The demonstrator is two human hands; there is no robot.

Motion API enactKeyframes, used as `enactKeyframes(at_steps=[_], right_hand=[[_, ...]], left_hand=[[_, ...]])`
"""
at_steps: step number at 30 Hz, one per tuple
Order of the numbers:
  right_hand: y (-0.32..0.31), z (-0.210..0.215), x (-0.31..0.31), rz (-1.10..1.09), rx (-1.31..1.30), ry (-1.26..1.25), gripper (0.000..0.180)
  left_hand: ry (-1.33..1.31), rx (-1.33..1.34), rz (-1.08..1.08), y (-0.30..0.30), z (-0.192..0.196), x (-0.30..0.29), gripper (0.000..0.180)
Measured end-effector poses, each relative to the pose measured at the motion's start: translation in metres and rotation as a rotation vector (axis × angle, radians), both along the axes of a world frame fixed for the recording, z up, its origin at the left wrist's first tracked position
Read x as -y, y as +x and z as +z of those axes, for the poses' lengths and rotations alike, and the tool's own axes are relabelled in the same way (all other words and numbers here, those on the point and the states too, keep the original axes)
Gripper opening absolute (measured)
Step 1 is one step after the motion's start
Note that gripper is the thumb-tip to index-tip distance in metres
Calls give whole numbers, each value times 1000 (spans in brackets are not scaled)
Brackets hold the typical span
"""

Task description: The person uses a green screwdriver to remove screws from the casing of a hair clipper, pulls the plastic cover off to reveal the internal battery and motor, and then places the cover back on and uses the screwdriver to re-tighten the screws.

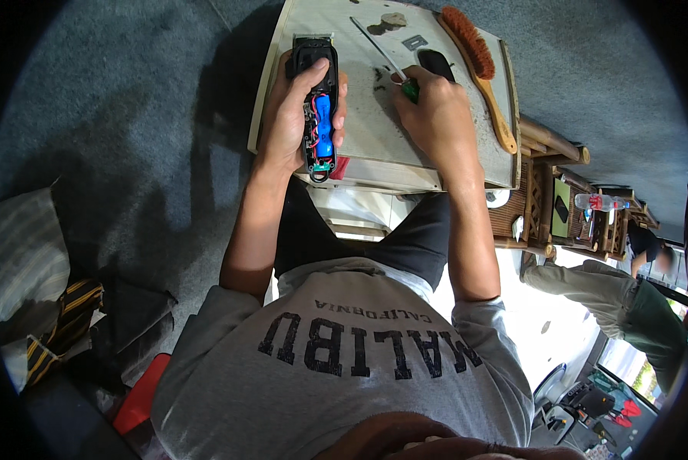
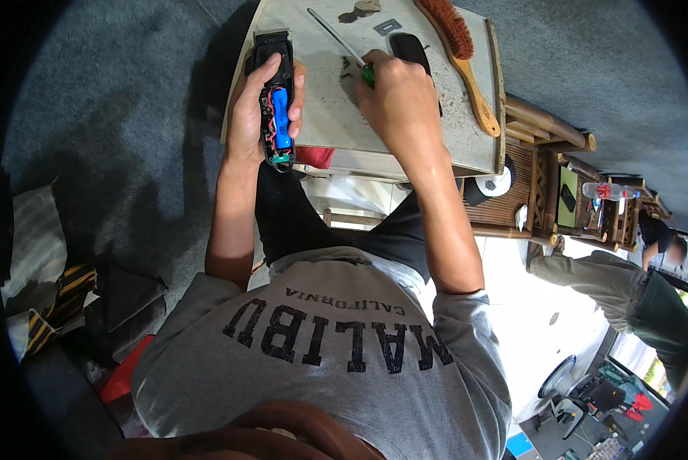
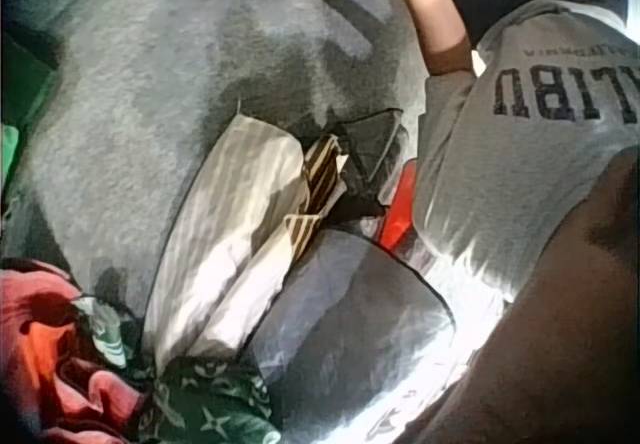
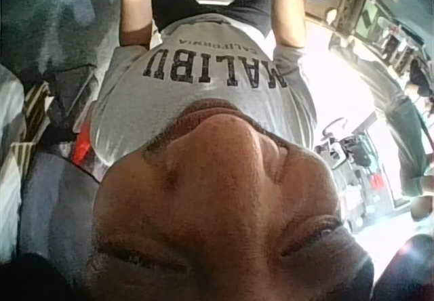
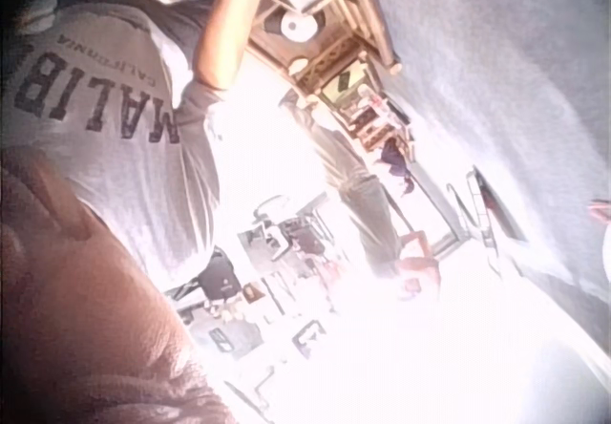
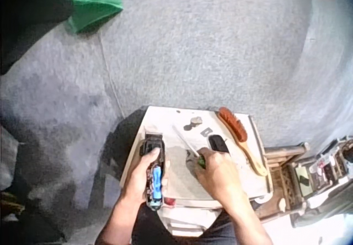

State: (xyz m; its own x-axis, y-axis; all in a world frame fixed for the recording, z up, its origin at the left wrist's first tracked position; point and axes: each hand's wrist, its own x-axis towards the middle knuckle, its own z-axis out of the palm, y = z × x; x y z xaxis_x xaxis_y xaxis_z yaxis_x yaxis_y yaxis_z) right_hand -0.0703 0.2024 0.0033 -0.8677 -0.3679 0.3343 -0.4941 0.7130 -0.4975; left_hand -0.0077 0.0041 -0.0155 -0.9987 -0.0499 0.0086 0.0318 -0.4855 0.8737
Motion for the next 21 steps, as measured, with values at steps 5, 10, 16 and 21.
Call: enactKeyframes(at_steps=[5,10,16,21], right_hand=[[0,0,6,12,62,41,26],[-2,-3,10,-35,26,23,25],[10,5,-10,-79,77,-165,25],[39,19,-67,-240,80,-316,25]], left_hand=[[27,3,-19,0,-1,2,47],[11,6,-32,0,0,2,46],[-7,9,-32,1,0,4,47],[36,-40,-86,-1,-1,8,43]])
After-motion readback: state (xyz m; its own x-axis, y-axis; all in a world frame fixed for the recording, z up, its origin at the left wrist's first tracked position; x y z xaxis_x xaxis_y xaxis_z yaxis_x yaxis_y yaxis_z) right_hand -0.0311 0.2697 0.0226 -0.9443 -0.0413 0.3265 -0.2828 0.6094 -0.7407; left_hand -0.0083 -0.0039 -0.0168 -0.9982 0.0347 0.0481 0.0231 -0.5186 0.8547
